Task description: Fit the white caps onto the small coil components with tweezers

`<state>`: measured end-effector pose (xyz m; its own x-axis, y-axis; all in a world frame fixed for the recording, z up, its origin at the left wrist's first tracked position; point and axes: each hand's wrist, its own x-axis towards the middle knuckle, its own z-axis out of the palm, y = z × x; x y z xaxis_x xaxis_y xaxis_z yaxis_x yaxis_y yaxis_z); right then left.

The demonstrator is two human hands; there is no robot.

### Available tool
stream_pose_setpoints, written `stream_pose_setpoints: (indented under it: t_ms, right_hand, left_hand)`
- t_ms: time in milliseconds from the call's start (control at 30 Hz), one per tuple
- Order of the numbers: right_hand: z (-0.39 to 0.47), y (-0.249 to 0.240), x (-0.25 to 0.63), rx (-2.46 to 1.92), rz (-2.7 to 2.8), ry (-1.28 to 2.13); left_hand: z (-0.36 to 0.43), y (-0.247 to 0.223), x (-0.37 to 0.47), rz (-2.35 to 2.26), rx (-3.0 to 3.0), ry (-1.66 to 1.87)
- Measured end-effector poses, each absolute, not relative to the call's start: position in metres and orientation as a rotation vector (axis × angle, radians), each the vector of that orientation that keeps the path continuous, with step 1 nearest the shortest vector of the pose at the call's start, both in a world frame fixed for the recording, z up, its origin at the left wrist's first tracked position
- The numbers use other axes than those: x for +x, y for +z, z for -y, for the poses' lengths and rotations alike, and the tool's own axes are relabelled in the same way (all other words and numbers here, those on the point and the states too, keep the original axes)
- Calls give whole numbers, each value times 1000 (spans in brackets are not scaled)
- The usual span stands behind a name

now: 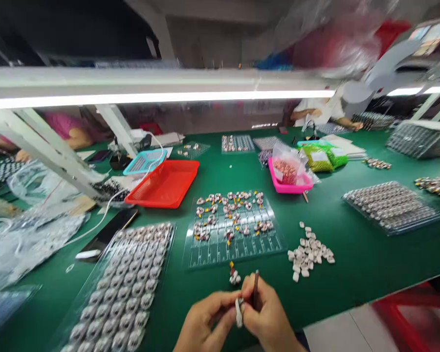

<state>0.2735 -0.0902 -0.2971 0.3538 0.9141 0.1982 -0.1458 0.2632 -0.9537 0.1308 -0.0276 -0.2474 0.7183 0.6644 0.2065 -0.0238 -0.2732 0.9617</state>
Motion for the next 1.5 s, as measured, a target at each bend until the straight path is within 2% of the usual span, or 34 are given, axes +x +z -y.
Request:
stream_pose_setpoints:
  t_ms: [200,367,833,1200,1500]
  right_hand:
    - [110,-250,299,-1143,1032,1208]
    - [120,-255,314,-1211,1026,1163]
    - [105,-266,301,-1136,939,1364]
    - [116,-281,276,-955,841,1069]
    - [116,-294,273,-830,841,1026]
  left_hand:
    - [28,-230,134,-637,1350,642]
    - [23,-238,133,-648,1024,621]
    - [29,-241,132,-641,1281,662]
    - [41,-252,141,-612,1254,908]
    - [34,-253,140,-526,1192,866]
